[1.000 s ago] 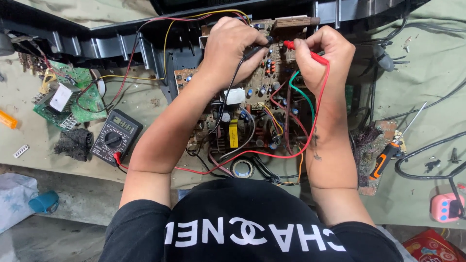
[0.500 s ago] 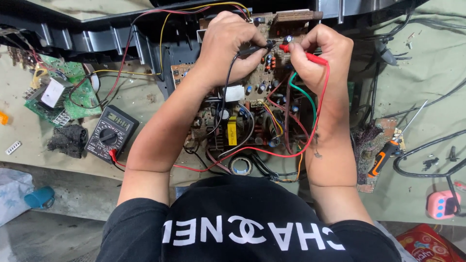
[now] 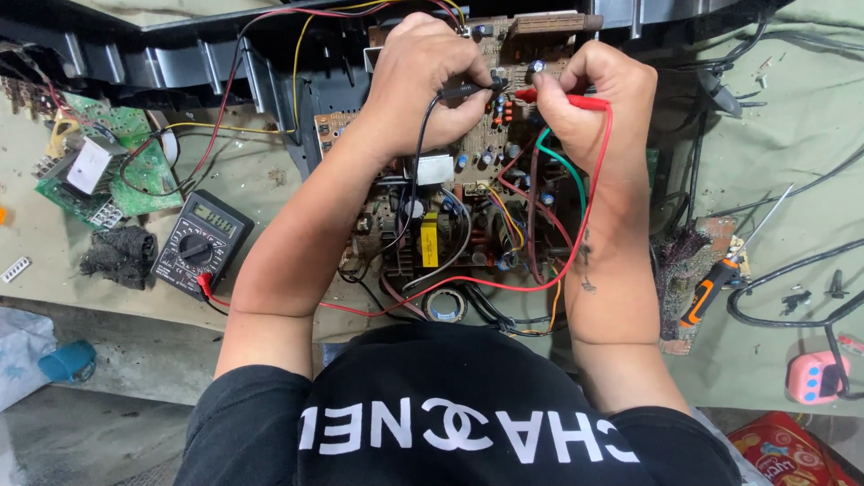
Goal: Inspecting and testing a main circuit board using a multimeter and other tools to diagnose issues.
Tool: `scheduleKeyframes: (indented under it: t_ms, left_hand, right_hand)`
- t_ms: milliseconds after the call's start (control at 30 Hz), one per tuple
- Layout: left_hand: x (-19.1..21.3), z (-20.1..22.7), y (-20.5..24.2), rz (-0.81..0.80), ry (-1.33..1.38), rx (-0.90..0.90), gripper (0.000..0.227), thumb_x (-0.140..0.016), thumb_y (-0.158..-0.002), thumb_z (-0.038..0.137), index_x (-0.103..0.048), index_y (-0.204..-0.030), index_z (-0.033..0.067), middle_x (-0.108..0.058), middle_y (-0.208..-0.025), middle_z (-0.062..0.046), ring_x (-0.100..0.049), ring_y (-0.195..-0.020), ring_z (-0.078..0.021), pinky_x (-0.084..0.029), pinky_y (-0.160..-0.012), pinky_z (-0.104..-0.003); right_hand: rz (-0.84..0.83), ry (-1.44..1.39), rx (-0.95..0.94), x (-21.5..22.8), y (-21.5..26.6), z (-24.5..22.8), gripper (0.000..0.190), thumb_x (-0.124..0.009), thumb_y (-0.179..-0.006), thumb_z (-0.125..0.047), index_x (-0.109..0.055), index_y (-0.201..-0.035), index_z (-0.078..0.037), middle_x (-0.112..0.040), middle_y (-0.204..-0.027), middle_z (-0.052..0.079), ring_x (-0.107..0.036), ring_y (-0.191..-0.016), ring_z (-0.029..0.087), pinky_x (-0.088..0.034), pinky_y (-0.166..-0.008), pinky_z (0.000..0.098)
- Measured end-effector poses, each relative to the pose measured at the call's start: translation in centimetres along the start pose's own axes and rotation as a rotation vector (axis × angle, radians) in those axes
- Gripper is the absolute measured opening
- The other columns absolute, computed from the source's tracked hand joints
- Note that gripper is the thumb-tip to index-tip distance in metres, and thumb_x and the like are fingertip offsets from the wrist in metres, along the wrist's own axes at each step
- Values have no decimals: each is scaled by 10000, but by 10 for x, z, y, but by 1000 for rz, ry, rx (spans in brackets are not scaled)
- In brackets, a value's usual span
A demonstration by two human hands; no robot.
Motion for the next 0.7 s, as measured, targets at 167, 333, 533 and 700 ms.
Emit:
scheduleKeyframes:
  t_ms: [167,333,533,700]
  left_hand:
    - [2,1,0,7,10,-12,71,-707,-763,119,-663,-805,155,-665,-746,56,-610,-716,-234,-444,-799,-399]
    - [1,2,0,-4,-22,-16,58,-697,-736,129,-663,-774,155,-651,-714,55,-594,-689,-237,-447,-786,-396]
    - [0,0,1,-14,-8,-28,65,-704,-747,132,-663,-793,151,-654,-732,54,-591,-699,-236,-447,-799,-402]
    - [-1,1,1,-18,-19,-31,64,-695,-739,145,-653,-786,154,-650,-721,52,-594,-702,-242,-444,-802,-401]
  right_hand:
    - [22,3,-6,0,0,4,336,-774,-974,22,-523,-766,-58,-551,-746,15,-489,-726,99,-404,-656,272]
    - [29,29,-3,0,0,7,353,-784,-979,14,-516,-765,-67,-496,-729,-1,-433,-711,95,-366,-642,277]
    - [14,49,16,0,0,7,365,-767,-978,27,-491,-757,-64,-496,-736,3,-433,-716,104,-358,-647,278]
    - [25,43,7,0,0,6,368,-784,-1001,14,-511,-766,-65,-496,-732,3,-433,-719,95,-366,-646,276]
Point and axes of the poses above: each hand's wrist, its own y-axis away from the middle knuckle, its own x-axis out of the back of the hand, z = x × y, the point moved 7 cm from there along -y, towards the middle knuckle
